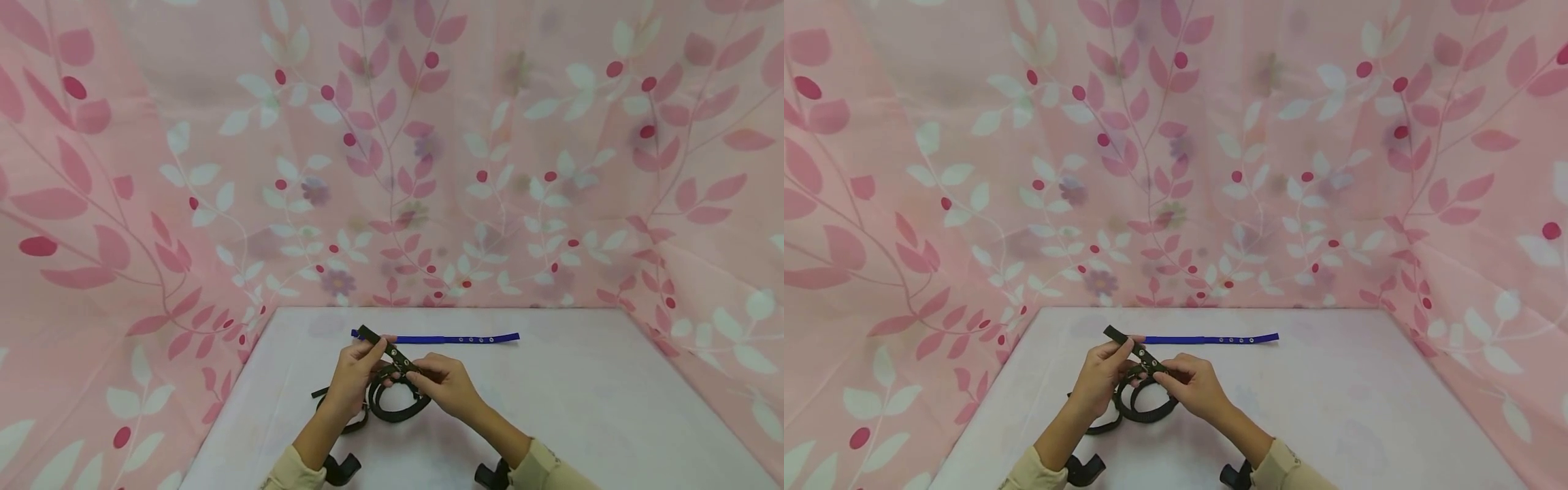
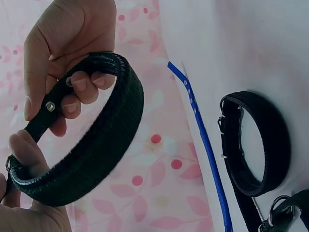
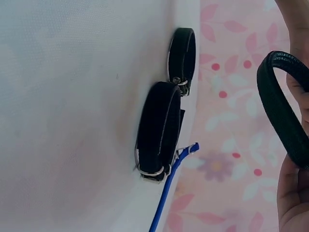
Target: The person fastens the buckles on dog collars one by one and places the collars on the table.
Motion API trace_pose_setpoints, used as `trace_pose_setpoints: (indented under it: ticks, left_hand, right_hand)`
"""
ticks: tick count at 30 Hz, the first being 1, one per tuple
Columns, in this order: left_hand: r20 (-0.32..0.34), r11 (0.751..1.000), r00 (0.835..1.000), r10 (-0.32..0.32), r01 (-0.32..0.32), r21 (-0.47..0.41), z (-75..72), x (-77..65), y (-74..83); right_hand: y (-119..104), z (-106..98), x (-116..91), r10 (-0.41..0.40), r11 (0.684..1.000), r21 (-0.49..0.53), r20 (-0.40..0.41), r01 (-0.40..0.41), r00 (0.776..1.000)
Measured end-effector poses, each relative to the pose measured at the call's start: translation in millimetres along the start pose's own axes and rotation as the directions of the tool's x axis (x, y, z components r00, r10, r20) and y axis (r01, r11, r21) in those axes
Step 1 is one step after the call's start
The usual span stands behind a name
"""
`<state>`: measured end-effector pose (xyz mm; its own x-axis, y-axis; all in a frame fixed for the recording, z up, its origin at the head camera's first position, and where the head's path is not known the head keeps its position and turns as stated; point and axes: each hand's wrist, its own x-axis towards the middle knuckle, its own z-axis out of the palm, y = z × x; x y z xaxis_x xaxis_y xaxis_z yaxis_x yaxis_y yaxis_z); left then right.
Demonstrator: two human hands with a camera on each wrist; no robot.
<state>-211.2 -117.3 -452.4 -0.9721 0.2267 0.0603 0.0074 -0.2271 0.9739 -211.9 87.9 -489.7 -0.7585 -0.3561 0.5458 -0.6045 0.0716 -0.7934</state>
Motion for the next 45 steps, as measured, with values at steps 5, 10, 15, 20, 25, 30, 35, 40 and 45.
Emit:
trace_pose_setpoints:
  ticks: [5,10,15,20,25,30,35,40,45]
  left_hand:
    - [0.013,0.999,1.0,-0.018,0.017,0.027,0.3,1.3,-3.2]
    - [0.048,0.999,0.999,-0.02,0.018,0.051,2.8,4.4,-8.9]
    - [0.125,0.991,0.991,-0.045,0.028,0.134,4.3,2.2,-16.5]
    - [0.17,0.977,0.978,-0.119,0.085,0.196,6.0,0.8,-22.9]
    - [0.169,0.949,0.979,-0.112,0.056,0.309,8.2,0.2,-26.1]
    - [0.188,0.885,0.981,-0.057,-0.038,0.465,10.9,1.7,-27.6]
    - [0.171,0.845,0.984,-0.044,-0.054,0.532,11.7,3.7,-26.6]
    - [0.148,0.853,0.988,-0.048,-0.037,0.521,11.2,3.6,-27.8]
    - [0.094,0.873,0.994,-0.053,0.001,0.487,10.5,4.9,-28.9]
  right_hand:
    - [-8,-2,0,0.048,0.999,-0.015,0.017,-0.047,0.999]
    - [-24,-2,1,0.101,0.995,-0.012,0.027,-0.101,0.994]
    - [-9,-4,-4,0.161,0.986,0.036,-0.011,-0.16,0.987]
    - [-3,-5,-7,0.195,0.981,0.031,-0.072,-0.193,0.978]
    - [-17,-3,-3,0.184,0.977,-0.085,-0.121,-0.195,0.975]
    - [-41,-5,6,0.104,0.972,-0.197,-0.128,-0.129,0.986]
    - [-48,-10,14,0.153,0.976,-0.135,-0.142,-0.173,0.978]
    - [-47,-16,16,0.184,0.98,-0.046,-0.133,-0.192,0.974]
    - [-46,-18,18,0.092,0.988,-0.111,-0.153,-0.11,0.984]
